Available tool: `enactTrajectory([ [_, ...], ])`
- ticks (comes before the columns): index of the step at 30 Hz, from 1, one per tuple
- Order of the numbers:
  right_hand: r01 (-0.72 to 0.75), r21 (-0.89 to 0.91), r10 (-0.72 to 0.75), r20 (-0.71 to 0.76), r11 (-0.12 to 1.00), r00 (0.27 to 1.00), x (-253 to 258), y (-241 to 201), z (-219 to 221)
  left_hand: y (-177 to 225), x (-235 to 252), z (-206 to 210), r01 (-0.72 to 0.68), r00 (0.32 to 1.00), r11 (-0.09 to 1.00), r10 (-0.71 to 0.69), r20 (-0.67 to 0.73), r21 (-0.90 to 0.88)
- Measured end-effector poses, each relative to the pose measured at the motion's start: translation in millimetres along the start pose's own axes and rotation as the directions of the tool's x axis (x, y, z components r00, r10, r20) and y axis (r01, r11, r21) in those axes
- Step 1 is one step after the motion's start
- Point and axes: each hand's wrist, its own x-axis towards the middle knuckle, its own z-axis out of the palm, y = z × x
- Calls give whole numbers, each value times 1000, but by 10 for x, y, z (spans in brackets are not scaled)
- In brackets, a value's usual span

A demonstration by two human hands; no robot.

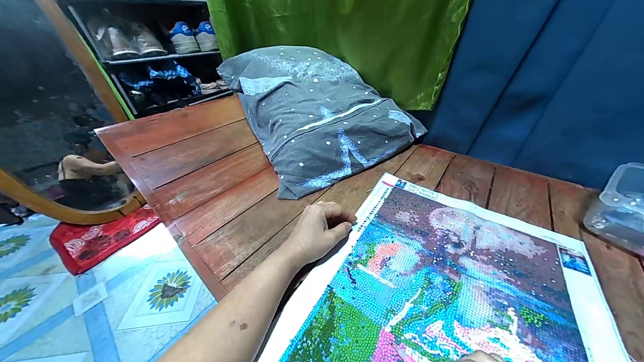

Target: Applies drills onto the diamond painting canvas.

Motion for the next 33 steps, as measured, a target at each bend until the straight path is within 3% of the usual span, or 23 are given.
enactTrajectory([
  [8,3,-11,-3,-14,1000,1000,-2,-3,12,-49,11,64,-146,989,974,142,35,173],
  [33,29,-95,-30,-10,995,999,1,-42,42,-16,9,72,-140,990,967,134,42,213],
])
